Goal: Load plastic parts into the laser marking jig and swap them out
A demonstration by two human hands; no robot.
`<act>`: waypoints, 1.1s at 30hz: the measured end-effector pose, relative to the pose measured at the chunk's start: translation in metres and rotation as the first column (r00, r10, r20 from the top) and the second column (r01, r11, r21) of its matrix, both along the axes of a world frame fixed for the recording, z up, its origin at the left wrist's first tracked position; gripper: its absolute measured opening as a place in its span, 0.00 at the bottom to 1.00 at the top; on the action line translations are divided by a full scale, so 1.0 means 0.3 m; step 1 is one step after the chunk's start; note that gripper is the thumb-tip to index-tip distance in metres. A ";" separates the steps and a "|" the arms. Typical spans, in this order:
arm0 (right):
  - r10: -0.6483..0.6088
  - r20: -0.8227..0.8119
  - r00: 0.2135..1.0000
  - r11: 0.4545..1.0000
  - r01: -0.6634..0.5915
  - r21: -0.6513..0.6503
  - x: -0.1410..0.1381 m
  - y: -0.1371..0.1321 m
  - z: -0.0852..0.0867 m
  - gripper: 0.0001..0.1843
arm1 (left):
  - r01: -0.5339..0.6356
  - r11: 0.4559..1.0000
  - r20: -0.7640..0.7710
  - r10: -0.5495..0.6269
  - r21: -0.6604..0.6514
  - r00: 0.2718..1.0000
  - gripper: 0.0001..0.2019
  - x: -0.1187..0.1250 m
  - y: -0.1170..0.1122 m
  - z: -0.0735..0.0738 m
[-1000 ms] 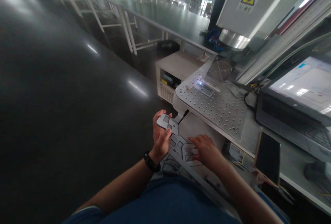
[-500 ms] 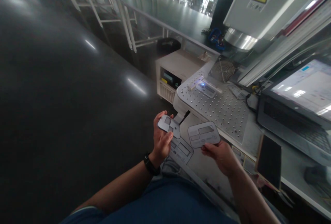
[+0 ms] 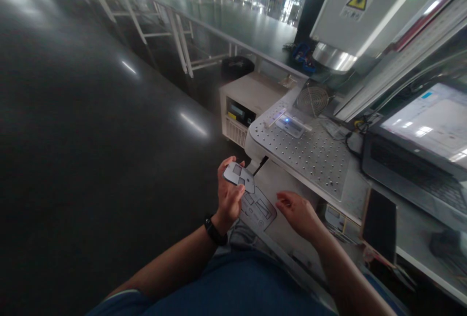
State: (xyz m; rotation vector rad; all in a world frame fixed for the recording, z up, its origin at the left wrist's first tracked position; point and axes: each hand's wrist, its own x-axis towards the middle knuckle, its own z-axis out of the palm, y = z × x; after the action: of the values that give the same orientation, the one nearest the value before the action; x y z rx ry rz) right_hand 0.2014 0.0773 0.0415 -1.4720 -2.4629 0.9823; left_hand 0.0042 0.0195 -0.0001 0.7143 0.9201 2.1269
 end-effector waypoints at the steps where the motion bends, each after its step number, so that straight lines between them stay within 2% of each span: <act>1: 0.013 -0.011 1.000 1.000 -0.013 0.006 -0.025 0.000 -0.019 0.20 | 0.003 1.000 -0.001 -0.003 -0.008 1.000 0.33 0.000 0.000 -0.001; 3: 0.089 -0.044 0.995 0.996 -0.089 -0.011 -0.068 -0.010 -0.041 0.22 | -0.001 1.000 -0.006 0.001 -0.018 1.000 0.32 -0.002 -0.001 -0.003; 6: 0.227 -0.096 0.969 0.973 -0.230 -0.011 -0.102 -0.029 -0.038 0.21 | -0.011 1.000 -0.024 0.010 -0.021 1.000 0.32 -0.005 -0.002 -0.009; 11: 0.200 -0.085 0.976 0.980 -0.198 0.037 -0.104 -0.045 -0.030 0.20 | -0.001 0.999 -0.047 0.000 -0.038 0.999 0.31 -0.006 -0.005 -0.010; 15: 0.270 -0.133 0.954 0.963 -0.271 0.017 -0.096 -0.061 -0.033 0.22 | 0.004 0.998 -0.061 -0.008 -0.064 0.998 0.31 -0.007 -0.007 -0.008; 17: 0.238 -0.145 0.960 0.971 -0.235 0.037 -0.081 -0.067 -0.027 0.23 | 0.012 0.998 -0.076 -0.017 -0.069 0.997 0.30 -0.009 -0.007 -0.009; 20: 0.098 -0.168 0.981 0.993 -0.084 0.088 -0.034 -0.077 -0.015 0.21 | 0.018 0.996 -0.106 -0.027 -0.084 0.994 0.30 -0.015 -0.003 -0.011; 23: -0.008 -0.259 0.966 0.994 0.036 0.103 0.028 -0.100 -0.014 0.19 | 0.004 0.995 -0.143 -0.019 -0.103 0.989 0.29 -0.020 0.001 -0.009; 28: -0.085 -0.390 0.917 0.967 0.170 0.188 0.122 -0.162 -0.043 0.17 | -0.062 0.989 -0.202 0.034 -0.133 0.979 0.26 -0.023 0.011 -0.005; 33: -0.093 -0.425 0.900 0.957 0.200 0.213 0.196 -0.181 -0.106 0.17 | -0.127 0.978 -0.245 0.083 -0.168 0.966 0.26 -0.024 0.018 0.004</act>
State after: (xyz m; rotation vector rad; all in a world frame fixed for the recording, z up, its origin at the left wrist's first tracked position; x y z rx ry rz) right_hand 0.2602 0.0229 0.0098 -1.2027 -2.0521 0.8133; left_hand -0.0031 0.0248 0.0012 0.8533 1.2898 2.0433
